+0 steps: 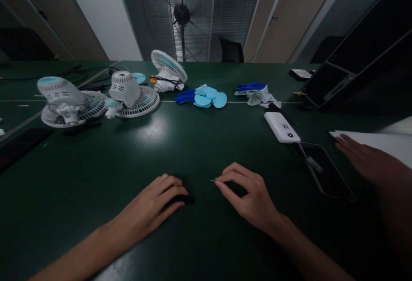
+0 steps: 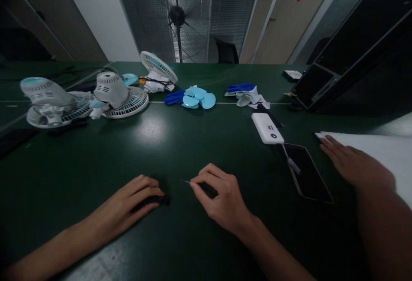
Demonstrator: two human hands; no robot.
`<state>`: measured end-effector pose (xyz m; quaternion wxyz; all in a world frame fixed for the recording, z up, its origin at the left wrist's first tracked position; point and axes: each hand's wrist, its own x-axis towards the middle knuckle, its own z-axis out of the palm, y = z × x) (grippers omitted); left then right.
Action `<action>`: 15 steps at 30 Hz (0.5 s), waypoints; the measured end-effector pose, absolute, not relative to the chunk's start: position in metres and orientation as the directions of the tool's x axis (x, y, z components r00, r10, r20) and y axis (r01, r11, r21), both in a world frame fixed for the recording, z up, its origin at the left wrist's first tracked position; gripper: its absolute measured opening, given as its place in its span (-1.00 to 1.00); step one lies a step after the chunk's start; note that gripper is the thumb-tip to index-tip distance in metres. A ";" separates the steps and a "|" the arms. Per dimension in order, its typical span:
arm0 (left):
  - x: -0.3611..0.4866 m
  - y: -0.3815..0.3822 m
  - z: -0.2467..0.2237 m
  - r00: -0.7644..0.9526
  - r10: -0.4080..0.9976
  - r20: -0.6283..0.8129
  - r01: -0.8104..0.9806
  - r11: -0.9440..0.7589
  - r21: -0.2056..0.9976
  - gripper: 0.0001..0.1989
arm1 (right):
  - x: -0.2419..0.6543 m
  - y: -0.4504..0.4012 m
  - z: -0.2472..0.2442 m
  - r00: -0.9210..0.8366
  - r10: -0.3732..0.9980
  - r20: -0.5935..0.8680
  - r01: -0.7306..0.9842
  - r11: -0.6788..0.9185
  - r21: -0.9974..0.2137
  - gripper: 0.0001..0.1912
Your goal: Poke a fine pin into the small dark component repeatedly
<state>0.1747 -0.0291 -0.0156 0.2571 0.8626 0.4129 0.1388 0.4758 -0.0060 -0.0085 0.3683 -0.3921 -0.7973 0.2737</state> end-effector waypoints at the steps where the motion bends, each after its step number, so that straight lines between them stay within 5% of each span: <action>1: 0.163 -0.024 -0.016 0.606 0.795 0.034 0.659 -0.525 0.539 -0.72 | 0.476 -0.006 -0.008 -0.422 0.829 0.366 0.420 0.537 -0.732 -0.89; 9: 0.055 0.025 -0.008 0.185 0.980 0.071 0.855 -0.196 0.480 -0.60 | 0.475 -0.006 -0.010 -0.414 0.839 0.353 0.426 0.522 -0.739 -0.90; 15: 0.023 0.025 0.000 0.043 0.999 0.011 0.888 -0.043 0.457 -0.41 | 0.475 -0.006 -0.011 -0.432 0.835 0.341 0.431 0.524 -0.734 -0.90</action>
